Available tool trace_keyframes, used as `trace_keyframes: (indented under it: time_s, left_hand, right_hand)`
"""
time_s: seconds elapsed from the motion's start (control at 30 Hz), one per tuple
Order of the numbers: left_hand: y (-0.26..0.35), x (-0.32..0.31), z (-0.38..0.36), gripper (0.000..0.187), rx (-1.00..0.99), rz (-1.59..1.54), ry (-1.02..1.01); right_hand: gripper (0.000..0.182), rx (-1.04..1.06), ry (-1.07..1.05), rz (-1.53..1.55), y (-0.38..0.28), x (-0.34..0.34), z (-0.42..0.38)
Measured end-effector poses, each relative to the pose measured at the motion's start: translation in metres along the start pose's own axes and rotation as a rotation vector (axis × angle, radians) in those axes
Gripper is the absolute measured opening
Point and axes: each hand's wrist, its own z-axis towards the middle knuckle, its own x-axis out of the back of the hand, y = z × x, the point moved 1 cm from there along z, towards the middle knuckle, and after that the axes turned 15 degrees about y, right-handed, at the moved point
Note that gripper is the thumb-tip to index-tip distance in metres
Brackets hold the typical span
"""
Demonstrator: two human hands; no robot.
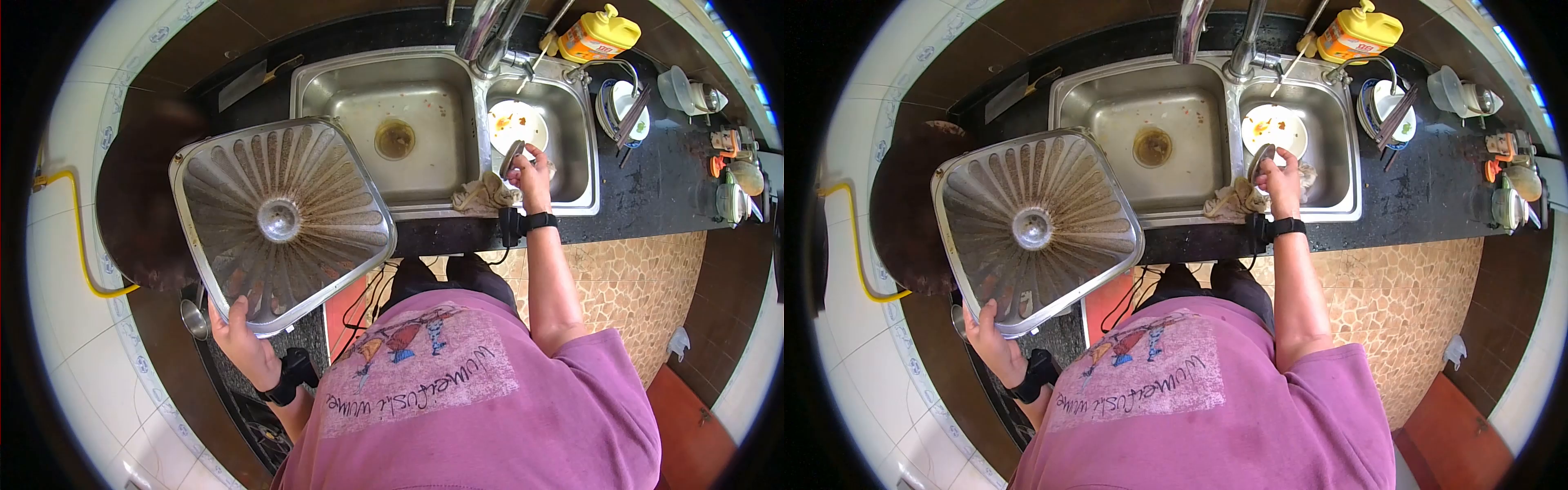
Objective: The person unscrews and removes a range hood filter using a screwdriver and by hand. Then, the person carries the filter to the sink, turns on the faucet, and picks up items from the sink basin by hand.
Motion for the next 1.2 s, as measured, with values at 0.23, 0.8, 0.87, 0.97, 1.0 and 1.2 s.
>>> trace_keyframes:
  time_s: [0.23, 0.8, 0.87, 0.97, 1.0, 1.2]
  left_hand:
    - [0.007, -0.003, -0.006, 0.045, 0.032, 0.004, 0.017]
    - [0.017, 0.0, 0.007, 0.05, 0.018, 0.097, 0.088]
    - [0.011, -0.003, 0.017, 0.048, 0.032, 0.064, 0.057]
    - [0.009, 0.0, 0.024, 0.048, 0.034, 0.106, 0.071]
    - [0.009, -0.002, 0.027, 0.048, 0.041, 0.106, 0.067]
    - [0.008, -0.02, 0.042, 0.045, 0.041, 0.18, 0.105]
  right_hand:
    - [0.049, 0.014, -0.3, -0.285, -0.02, -0.056, -0.03]
    - [0.043, 0.361, -0.45, -1.682, 0.1, -0.177, 0.025]
    - [0.04, 0.321, -0.438, -1.73, 0.11, -0.177, 0.046]
    - [0.038, 0.287, -0.664, -1.831, 0.089, -0.184, 0.046]
    - [0.039, 0.347, -0.62, -1.766, 0.084, -0.189, 0.045]
    - [0.042, 0.423, -0.228, -1.087, 0.109, -0.234, 0.056]
